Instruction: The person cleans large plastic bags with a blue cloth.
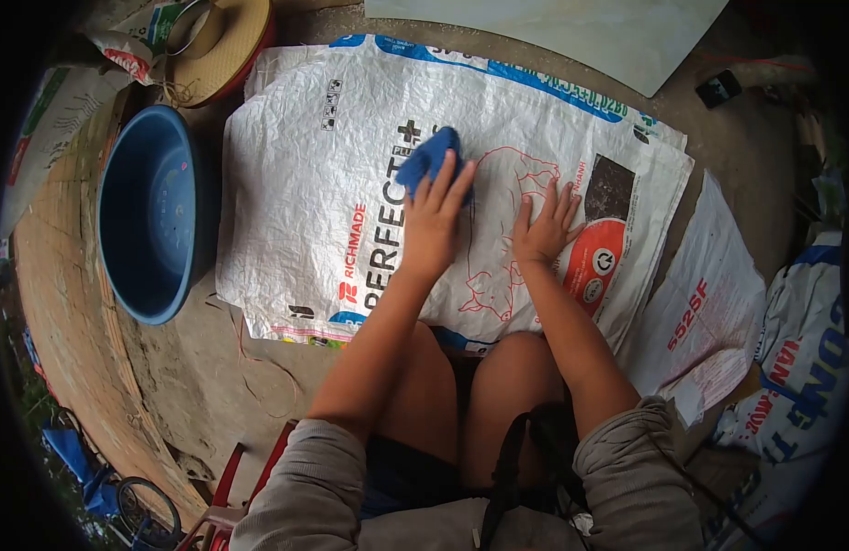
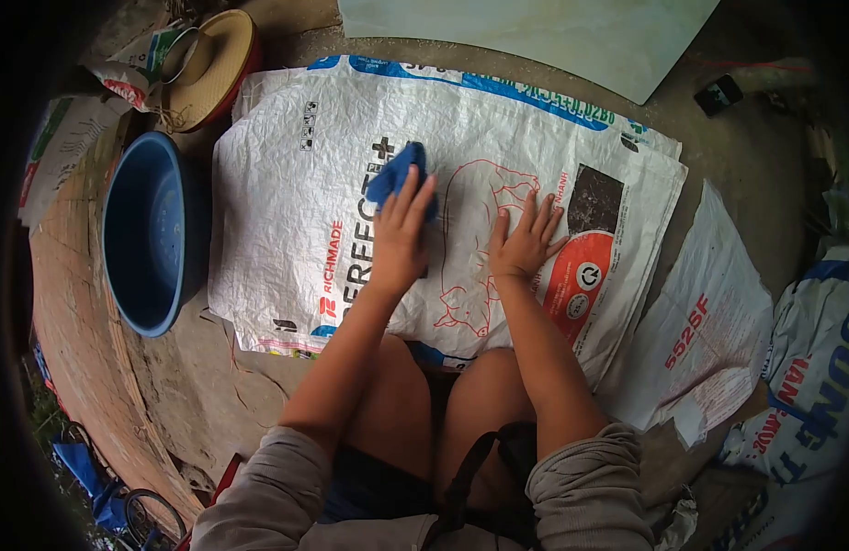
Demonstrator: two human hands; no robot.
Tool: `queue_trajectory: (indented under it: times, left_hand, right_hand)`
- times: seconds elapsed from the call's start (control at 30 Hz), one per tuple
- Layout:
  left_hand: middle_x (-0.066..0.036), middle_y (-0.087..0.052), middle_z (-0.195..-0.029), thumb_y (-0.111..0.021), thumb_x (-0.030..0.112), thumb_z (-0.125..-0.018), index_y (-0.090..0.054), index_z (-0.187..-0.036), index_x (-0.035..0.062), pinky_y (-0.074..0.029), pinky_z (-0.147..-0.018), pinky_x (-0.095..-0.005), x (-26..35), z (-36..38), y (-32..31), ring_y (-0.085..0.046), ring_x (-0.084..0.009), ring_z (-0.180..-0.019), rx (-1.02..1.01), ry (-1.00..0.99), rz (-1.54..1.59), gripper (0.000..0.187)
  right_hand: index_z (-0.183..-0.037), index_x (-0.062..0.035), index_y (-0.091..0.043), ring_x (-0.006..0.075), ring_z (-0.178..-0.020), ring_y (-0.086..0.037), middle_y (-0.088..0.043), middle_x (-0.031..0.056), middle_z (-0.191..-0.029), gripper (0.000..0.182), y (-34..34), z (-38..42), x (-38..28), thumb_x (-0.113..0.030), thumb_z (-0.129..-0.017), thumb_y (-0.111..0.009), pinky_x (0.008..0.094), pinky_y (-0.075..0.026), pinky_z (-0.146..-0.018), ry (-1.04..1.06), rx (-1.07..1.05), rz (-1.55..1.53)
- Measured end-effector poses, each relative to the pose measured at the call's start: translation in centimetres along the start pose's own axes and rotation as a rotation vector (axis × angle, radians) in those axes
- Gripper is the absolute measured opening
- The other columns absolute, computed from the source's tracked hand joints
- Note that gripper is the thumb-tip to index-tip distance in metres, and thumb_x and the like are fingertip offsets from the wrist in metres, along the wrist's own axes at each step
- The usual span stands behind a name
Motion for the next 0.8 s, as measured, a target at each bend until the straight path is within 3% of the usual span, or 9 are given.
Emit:
queue_trajectory:
  times: [0.07, 0.1, 0.2, 0.27, 0.47, 0.57, 0.63, 0.73, 0.8]
  left_hand:
    - [-0.001, -0.032, -0.158, -0.055, 0.027, -0.093, -0.036, -0.150, 0.0297, -0.011, -0.112, -0.0700, 4.5, 1.3, -8.5, -0.034, -0.0292, -0.142, -0.244, -0.245, -0.079, 0.061]
    - [0.004, -0.033, -0.157, -0.053, 0.043, -0.093, -0.040, -0.148, 0.0327, -0.006, -0.110, -0.0731, 5.1, 1.7, -10.3, -0.030, -0.0267, -0.144, -0.206, -0.356, -0.184, 0.057]
    - [0.005, -0.035, -0.156, -0.050, 0.050, -0.093, -0.045, -0.144, 0.0360, -0.005, -0.110, -0.0732, 2.7, -1.3, -9.2, -0.028, -0.0247, -0.145, -0.148, -0.339, -0.102, 0.053]
    - [0.005, -0.040, -0.152, -0.059, 0.042, -0.089, -0.051, -0.139, 0.0348, -0.008, -0.111, -0.0720, -0.2, -3.6, -7.0, -0.033, -0.0240, -0.143, -0.046, -0.277, -0.245, 0.051]
    - [0.010, -0.039, -0.153, -0.056, 0.033, -0.092, -0.047, -0.141, 0.0355, -0.011, -0.112, -0.0682, -17.5, -7.0, 6.0, -0.033, -0.0204, -0.143, 0.164, 0.050, -0.630, 0.050]
    - [0.010, -0.039, -0.153, -0.056, 0.020, -0.093, -0.047, -0.141, 0.0331, -0.029, -0.107, -0.0645, -21.8, -4.8, 10.6, -0.035, -0.0214, -0.142, 0.229, 0.223, -0.677, 0.051]
    - [0.007, -0.042, -0.152, -0.056, 0.016, -0.093, -0.049, -0.141, 0.0293, -0.034, -0.107, -0.0601, -22.1, -3.3, 11.3, -0.038, -0.0227, -0.140, 0.255, 0.273, -0.693, 0.050]
    - [-0.013, -0.060, -0.132, -0.054, 0.002, -0.091, -0.056, -0.131, 0.0037, -0.046, -0.099, -0.0384, -16.4, -0.9, 12.7, -0.059, -0.0300, -0.119, 0.643, 0.239, -0.395, 0.040]
    - [-0.012, -0.061, -0.132, -0.054, 0.004, -0.092, -0.053, -0.134, 0.0041, -0.047, -0.095, -0.0410, -9.2, -1.7, 8.3, -0.059, -0.0274, -0.120, 0.399, 0.139, -0.144, 0.042]
  right_hand:
    - [-0.149, -0.0203, -0.038, 0.0364, -0.147, -0.020, -0.029, 0.0119, -0.158, 0.063, -0.8, 0.1, 0.3, -0.045, -0.093, -0.052, 0.0704, -0.011, -0.110, -0.017, -0.070, 0.079]
    - [-0.149, -0.0203, -0.038, 0.0364, -0.147, -0.020, -0.029, 0.0119, -0.158, 0.063, -0.9, 0.1, 0.1, -0.045, -0.093, -0.052, 0.0704, -0.011, -0.110, -0.016, -0.069, 0.078]
    - [-0.148, -0.0208, -0.039, 0.0361, -0.147, -0.020, -0.029, 0.0115, -0.158, 0.062, -0.6, -0.2, 0.4, -0.044, -0.093, -0.052, 0.0702, -0.011, -0.110, -0.064, -0.046, 0.010]
    - [-0.147, -0.0168, -0.041, 0.0377, -0.147, -0.020, -0.029, 0.0139, -0.158, 0.060, -0.2, 0.0, 0.0, -0.043, -0.094, -0.049, 0.0705, -0.008, -0.110, -0.022, -0.005, -0.010]
    - [-0.147, -0.0154, -0.041, 0.0378, -0.147, -0.020, -0.029, 0.0147, -0.157, 0.060, -0.2, -0.1, 0.1, -0.043, -0.094, -0.049, 0.0700, -0.008, -0.110, -0.017, -0.010, -0.016]
    - [-0.147, -0.0156, -0.041, 0.0379, -0.147, -0.020, -0.029, 0.0145, -0.157, 0.061, -0.1, -0.1, 0.1, -0.044, -0.093, -0.049, 0.0698, -0.007, -0.110, -0.019, -0.015, -0.036]
    - [-0.147, -0.0156, -0.041, 0.0379, -0.147, -0.020, -0.029, 0.0146, -0.157, 0.062, -0.2, -0.1, 0.1, -0.044, -0.093, -0.049, 0.0695, -0.007, -0.110, -0.018, -0.021, -0.024]
    - [-0.147, -0.0157, -0.041, 0.0378, -0.147, -0.020, -0.029, 0.0145, -0.157, 0.061, 0.0, 0.0, -0.1, -0.045, -0.093, -0.049, 0.0696, -0.008, -0.110, -0.009, 0.001, -0.018]
    - [-0.147, -0.0154, -0.041, 0.0380, -0.147, -0.020, -0.029, 0.0145, -0.157, 0.061, 0.1, -0.1, -0.1, -0.044, -0.093, -0.049, 0.0697, -0.008, -0.110, -0.007, 0.004, -0.023]
Point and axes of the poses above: each hand's wrist, its own z-axis away from the middle knuckle, its own y-axis out of the back of the hand, x = y × z, the point moved 10 cm from there along -z, towards the middle knuckle
